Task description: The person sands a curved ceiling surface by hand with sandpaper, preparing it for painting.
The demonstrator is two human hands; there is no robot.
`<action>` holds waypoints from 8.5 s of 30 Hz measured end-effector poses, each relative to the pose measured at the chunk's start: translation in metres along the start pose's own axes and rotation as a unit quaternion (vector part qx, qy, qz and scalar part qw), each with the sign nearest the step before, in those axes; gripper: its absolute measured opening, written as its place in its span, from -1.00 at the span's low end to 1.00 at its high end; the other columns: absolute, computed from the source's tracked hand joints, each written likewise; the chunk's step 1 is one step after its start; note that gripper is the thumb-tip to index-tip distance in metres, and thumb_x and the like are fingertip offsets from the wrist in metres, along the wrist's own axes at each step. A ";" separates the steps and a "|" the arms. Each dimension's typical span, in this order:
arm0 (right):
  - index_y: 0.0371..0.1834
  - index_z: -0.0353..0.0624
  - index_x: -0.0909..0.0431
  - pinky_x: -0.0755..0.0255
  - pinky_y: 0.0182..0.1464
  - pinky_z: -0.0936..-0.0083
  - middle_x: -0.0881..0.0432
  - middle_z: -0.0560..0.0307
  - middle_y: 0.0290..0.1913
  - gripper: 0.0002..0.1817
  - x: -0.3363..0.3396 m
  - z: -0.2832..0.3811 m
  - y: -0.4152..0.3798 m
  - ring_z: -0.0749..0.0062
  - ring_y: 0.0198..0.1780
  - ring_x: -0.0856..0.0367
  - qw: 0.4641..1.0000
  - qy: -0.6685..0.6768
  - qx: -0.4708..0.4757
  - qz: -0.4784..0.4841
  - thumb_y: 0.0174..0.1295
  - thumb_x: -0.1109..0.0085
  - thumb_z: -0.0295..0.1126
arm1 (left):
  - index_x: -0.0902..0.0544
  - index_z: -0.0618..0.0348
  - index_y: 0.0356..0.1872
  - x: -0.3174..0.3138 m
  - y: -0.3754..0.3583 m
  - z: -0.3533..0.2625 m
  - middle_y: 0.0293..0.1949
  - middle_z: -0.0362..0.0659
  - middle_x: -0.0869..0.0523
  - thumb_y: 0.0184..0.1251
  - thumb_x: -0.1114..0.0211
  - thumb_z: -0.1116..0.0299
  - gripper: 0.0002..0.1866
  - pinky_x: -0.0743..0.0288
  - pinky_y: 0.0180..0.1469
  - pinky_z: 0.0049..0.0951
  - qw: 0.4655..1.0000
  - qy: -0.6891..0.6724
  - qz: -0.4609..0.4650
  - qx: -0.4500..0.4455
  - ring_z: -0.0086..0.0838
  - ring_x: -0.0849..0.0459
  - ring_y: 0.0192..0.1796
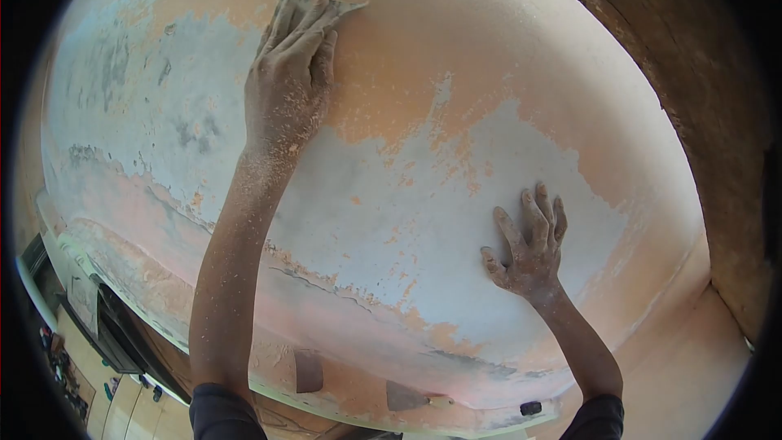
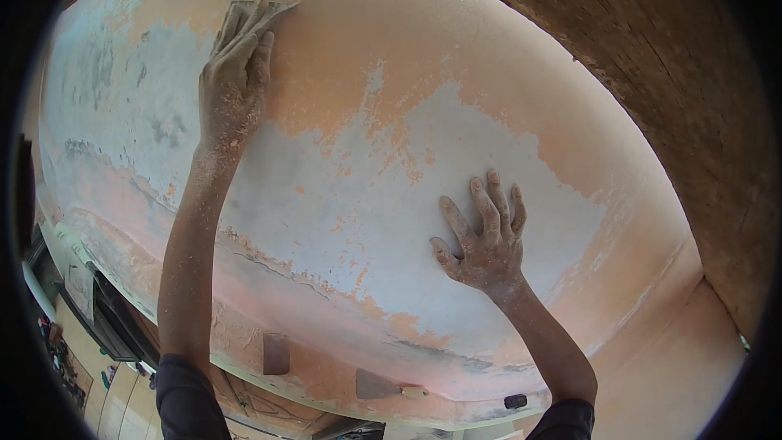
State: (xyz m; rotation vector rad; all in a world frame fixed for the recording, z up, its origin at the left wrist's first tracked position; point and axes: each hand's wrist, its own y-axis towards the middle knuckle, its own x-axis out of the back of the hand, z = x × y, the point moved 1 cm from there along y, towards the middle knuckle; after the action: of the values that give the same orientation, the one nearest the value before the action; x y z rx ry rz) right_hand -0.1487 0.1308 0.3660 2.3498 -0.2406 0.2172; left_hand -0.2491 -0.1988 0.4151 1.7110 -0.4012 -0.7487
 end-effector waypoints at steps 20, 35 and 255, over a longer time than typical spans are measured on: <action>0.17 0.09 -0.45 0.07 0.36 -0.17 -0.24 -0.11 0.27 -0.49 0.000 -0.002 -0.004 -0.13 0.38 -0.16 1.000 0.005 0.015 0.000 0.21 -0.06 0.05 | -0.61 -0.02 0.04 -0.043 -0.014 -0.077 0.22 -0.29 -0.52 0.40 -0.07 0.25 -0.72 -0.09 0.44 -0.22 0.991 0.001 0.019 -0.134 -0.30 -0.26 0.40; 0.13 0.14 -0.49 0.07 0.34 -0.22 -0.26 -0.08 0.25 -0.54 0.000 0.001 -0.001 -0.05 0.42 -0.10 1.000 0.018 0.007 -0.008 0.19 -0.12 0.01 | -0.52 0.19 0.12 -0.072 0.019 -0.094 0.26 -0.18 -0.47 0.37 -0.03 0.31 -0.64 0.01 0.46 -0.19 0.996 0.037 -0.076 -0.032 -0.18 -0.22 0.41; 0.26 0.04 -0.36 0.00 0.46 0.25 -0.31 0.22 0.36 -0.50 -0.025 0.075 0.018 0.34 0.43 -0.16 0.870 0.169 -0.390 -0.249 0.21 -0.12 -0.43 | -0.48 0.25 0.19 -0.006 -0.048 -0.035 0.28 -0.01 -0.42 0.42 0.06 0.27 -0.58 -0.06 0.38 -0.10 0.968 0.026 0.096 -0.231 -0.04 -0.23 0.39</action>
State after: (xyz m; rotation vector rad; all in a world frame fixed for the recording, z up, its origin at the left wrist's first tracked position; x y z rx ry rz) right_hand -0.1710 0.0677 0.3195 1.4627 0.3909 0.2183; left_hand -0.2362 -0.1562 0.3758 1.2312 -0.3203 -0.5989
